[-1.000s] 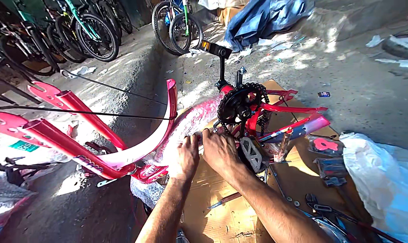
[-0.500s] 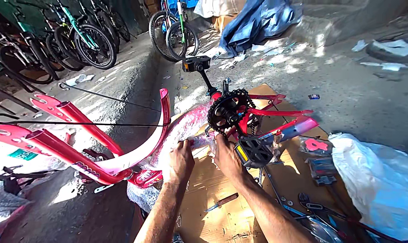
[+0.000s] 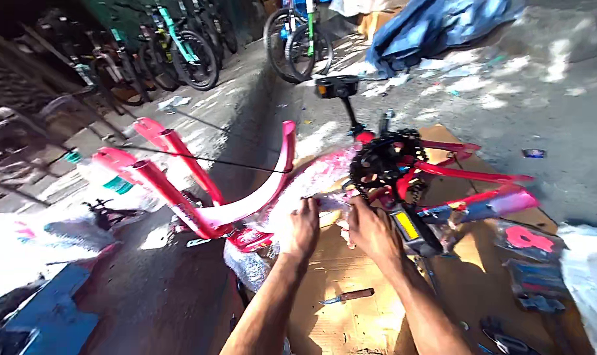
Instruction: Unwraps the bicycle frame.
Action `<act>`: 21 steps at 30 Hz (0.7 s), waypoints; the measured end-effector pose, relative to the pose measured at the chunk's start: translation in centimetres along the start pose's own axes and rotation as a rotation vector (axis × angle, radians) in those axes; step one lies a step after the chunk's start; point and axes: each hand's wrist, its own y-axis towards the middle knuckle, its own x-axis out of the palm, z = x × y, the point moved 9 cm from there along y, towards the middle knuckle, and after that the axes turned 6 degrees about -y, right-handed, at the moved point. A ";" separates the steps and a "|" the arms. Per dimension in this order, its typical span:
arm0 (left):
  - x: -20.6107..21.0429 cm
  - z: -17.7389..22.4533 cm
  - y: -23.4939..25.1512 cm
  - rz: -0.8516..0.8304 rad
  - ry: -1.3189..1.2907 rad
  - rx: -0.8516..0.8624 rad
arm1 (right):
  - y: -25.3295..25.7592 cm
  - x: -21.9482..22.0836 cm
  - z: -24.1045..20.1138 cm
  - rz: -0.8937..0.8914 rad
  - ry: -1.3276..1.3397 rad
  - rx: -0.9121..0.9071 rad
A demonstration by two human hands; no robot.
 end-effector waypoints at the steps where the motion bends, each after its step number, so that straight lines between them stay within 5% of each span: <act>1: -0.1 0.0 -0.1 0.060 -0.039 0.043 | 0.1 0.0 -0.2 0.013 -0.018 -0.031; 8: -0.1 0.0 0.0 0.161 -0.078 0.150 | 0.4 1.2 -1.9 -0.034 -0.234 -0.105; 21: -0.9 -0.5 0.2 0.156 -0.101 0.116 | 0.1 -0.6 -1.2 0.083 0.108 0.051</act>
